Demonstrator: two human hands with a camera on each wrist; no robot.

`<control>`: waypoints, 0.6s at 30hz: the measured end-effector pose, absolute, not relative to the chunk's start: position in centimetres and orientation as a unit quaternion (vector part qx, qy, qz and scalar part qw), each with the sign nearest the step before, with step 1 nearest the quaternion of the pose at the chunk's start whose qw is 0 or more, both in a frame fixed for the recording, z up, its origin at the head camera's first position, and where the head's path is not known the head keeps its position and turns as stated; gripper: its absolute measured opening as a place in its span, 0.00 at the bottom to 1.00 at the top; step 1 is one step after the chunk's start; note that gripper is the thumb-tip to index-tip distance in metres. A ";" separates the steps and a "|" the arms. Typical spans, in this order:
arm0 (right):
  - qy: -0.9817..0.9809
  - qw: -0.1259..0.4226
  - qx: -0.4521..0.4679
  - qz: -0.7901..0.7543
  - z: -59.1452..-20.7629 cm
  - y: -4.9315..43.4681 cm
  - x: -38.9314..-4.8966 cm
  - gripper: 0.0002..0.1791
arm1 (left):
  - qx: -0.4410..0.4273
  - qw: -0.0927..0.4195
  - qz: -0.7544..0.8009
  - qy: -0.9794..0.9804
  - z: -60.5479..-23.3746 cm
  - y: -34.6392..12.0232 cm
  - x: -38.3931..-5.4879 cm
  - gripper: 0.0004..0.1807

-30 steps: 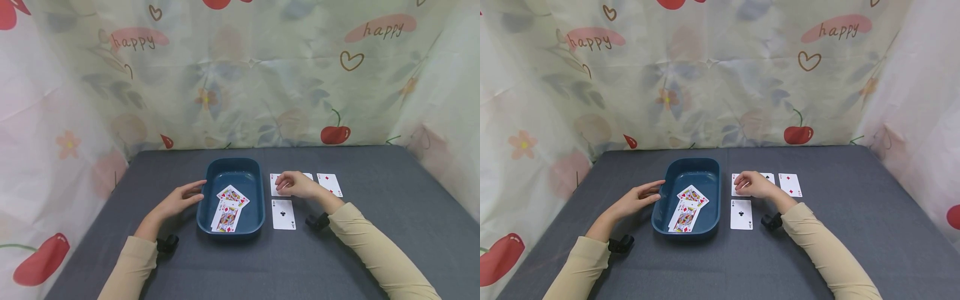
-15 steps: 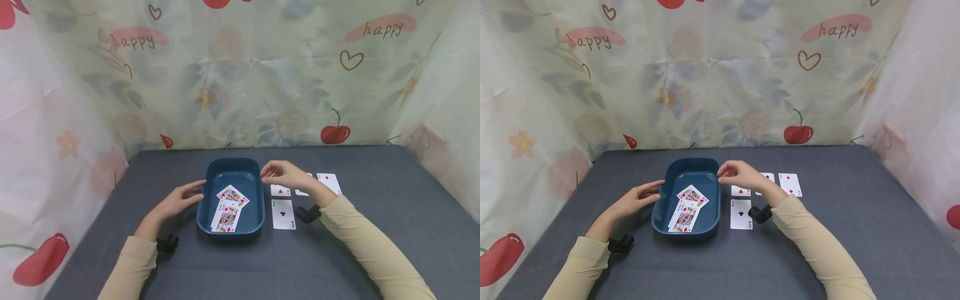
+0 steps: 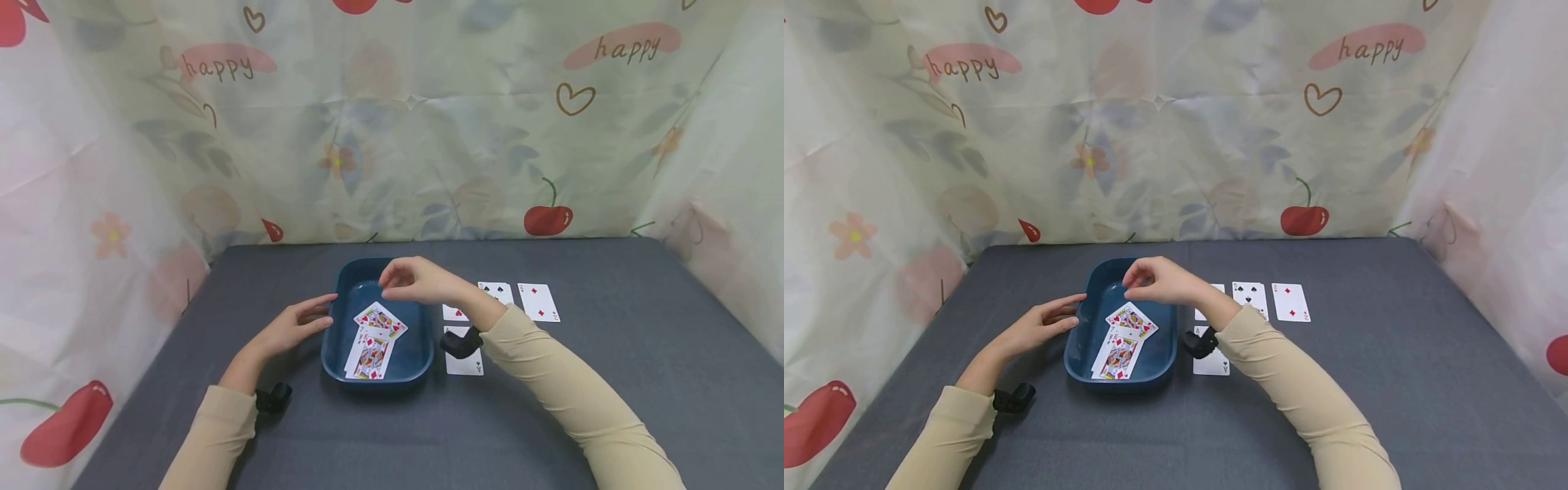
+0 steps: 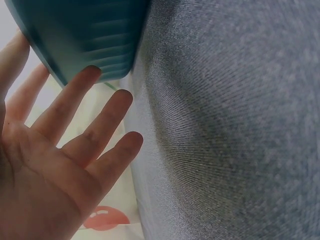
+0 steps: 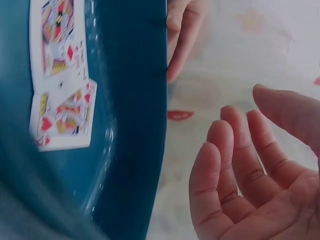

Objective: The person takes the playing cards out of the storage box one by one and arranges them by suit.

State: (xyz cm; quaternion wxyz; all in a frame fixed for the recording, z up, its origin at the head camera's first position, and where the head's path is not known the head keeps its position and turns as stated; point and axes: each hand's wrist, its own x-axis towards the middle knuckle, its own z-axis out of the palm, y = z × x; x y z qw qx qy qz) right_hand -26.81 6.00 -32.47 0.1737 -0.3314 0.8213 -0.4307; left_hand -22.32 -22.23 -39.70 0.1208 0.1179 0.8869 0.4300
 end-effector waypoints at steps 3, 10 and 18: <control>0.824 0.176 -0.343 -0.414 -32.4 4.8 -26.9 0.13 | 0.119 0.124 0.431 0.886 -39.6 -22.3 -22.4 0.31; 0.835 0.192 -0.354 -0.375 -32.9 2.3 -26.8 0.14 | 0.121 0.129 0.427 0.887 -39.6 -22.4 -22.3 0.30; 0.851 0.227 -0.322 -0.346 -34.3 0.5 -27.2 0.15 | 0.141 0.123 0.431 0.883 -39.5 -22.5 -22.3 0.31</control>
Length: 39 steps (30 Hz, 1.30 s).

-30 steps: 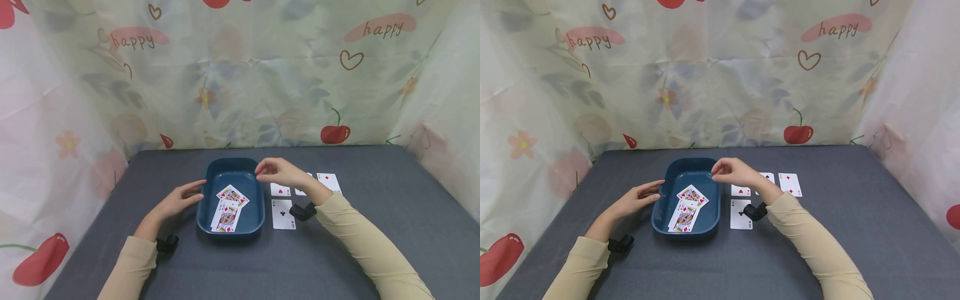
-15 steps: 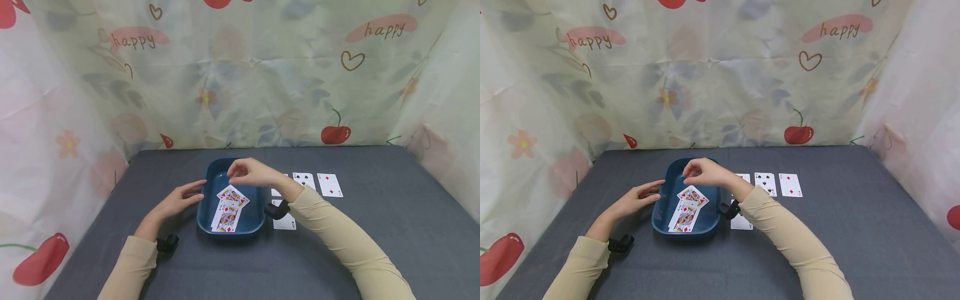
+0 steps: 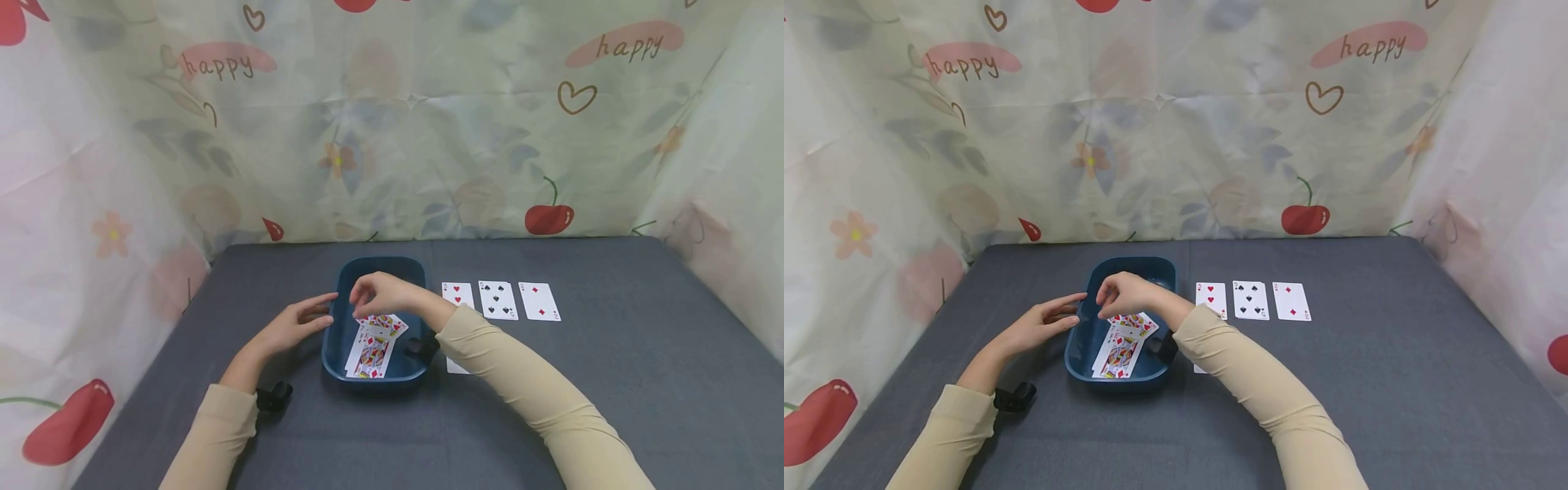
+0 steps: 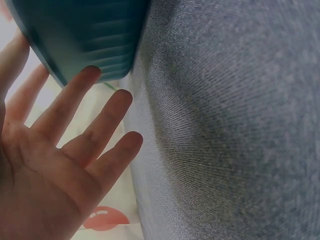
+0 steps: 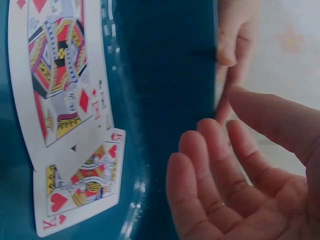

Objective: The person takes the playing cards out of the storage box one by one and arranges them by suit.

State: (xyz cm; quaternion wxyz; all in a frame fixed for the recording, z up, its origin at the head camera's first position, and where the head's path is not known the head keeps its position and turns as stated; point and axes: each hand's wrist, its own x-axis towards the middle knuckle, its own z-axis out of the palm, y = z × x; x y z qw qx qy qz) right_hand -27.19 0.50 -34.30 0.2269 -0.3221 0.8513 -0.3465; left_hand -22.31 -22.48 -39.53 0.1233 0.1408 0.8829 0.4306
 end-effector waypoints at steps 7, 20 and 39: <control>0.862 0.284 -0.277 -0.316 -35.6 -0.1 -27.5 0.17 | 0.138 0.123 0.431 0.883 -39.7 -22.5 -22.3 0.31; 0.894 0.295 -0.233 -0.246 -37.0 -1.0 -27.1 0.17 | 0.134 0.126 0.427 0.885 -39.6 -22.5 -22.2 0.31; 0.877 0.304 -0.288 -0.235 -36.5 -0.8 -27.3 0.15 | 0.127 0.132 0.425 0.886 -39.5 -22.5 -22.3 0.32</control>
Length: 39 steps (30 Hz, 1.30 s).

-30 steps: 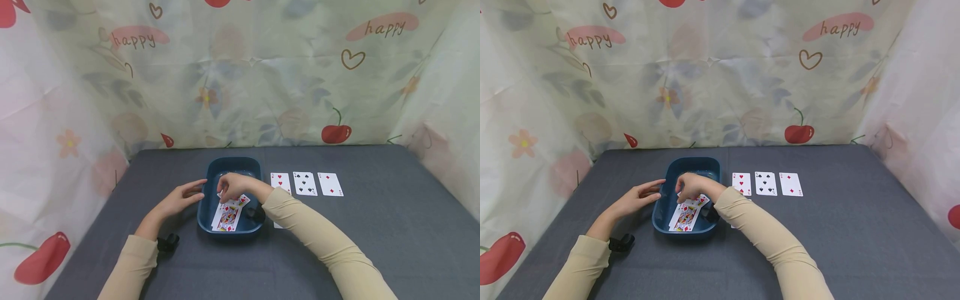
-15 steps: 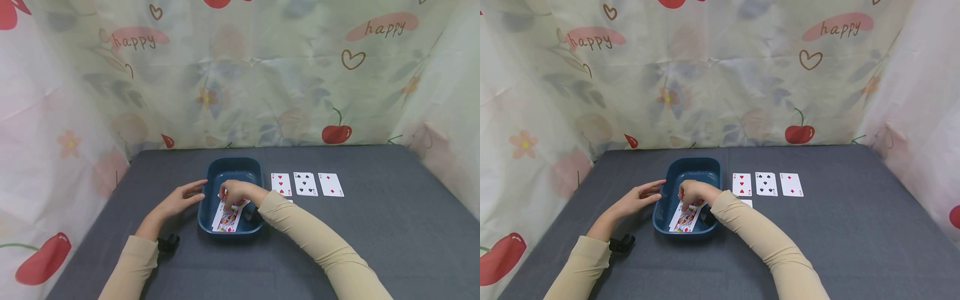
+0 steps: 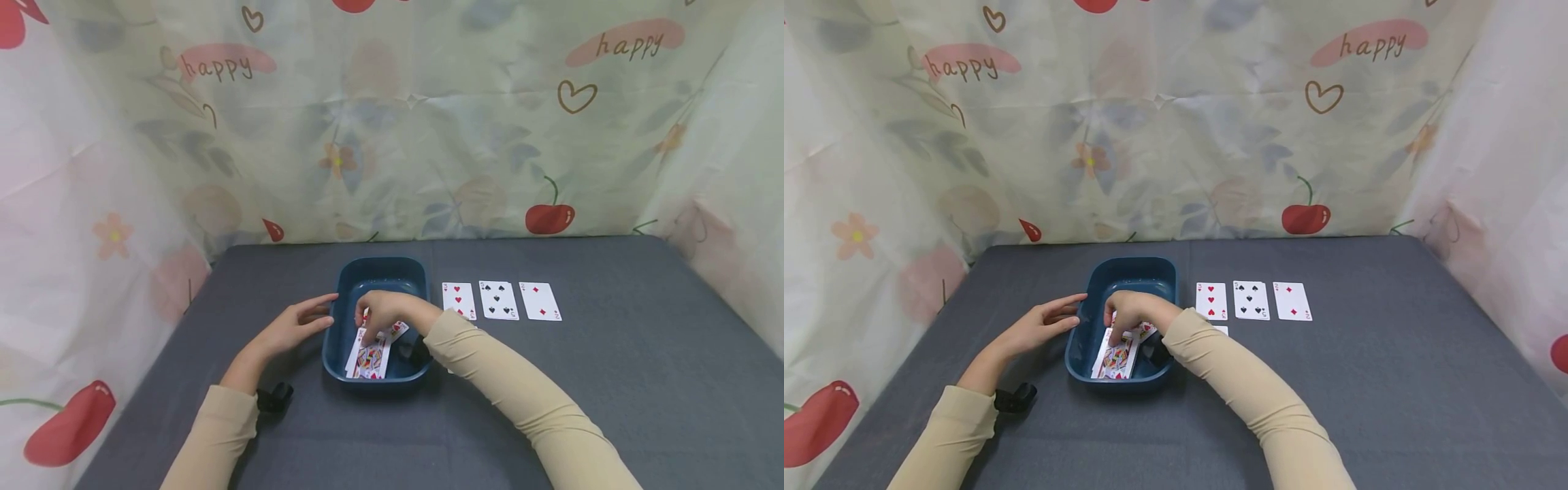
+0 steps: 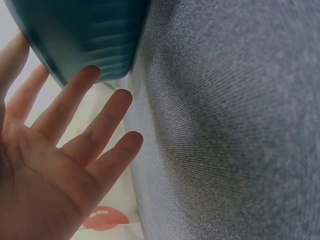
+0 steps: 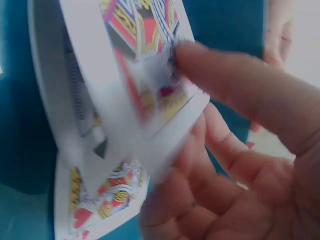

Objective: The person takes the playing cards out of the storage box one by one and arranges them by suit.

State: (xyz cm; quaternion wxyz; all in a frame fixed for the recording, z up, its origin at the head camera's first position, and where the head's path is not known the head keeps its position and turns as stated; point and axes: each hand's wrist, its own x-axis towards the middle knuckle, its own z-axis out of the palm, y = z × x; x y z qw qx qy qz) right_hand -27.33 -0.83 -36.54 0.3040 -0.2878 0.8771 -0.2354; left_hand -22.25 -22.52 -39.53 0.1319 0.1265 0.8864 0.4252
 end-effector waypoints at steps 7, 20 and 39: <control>0.858 0.346 -0.307 -0.224 -35.5 -0.5 -26.9 0.18 | 0.124 0.129 0.426 0.887 -39.4 -22.4 -22.1 0.30; 0.836 0.305 -0.324 -0.321 -33.6 1.4 -27.1 0.13 | 0.125 0.132 0.426 0.886 -39.3 -22.3 -22.1 0.31; 0.823 0.211 -0.284 -0.445 -32.0 7.8 -27.6 0.10 | 0.108 0.125 0.427 0.889 -39.4 -22.0 -22.1 0.30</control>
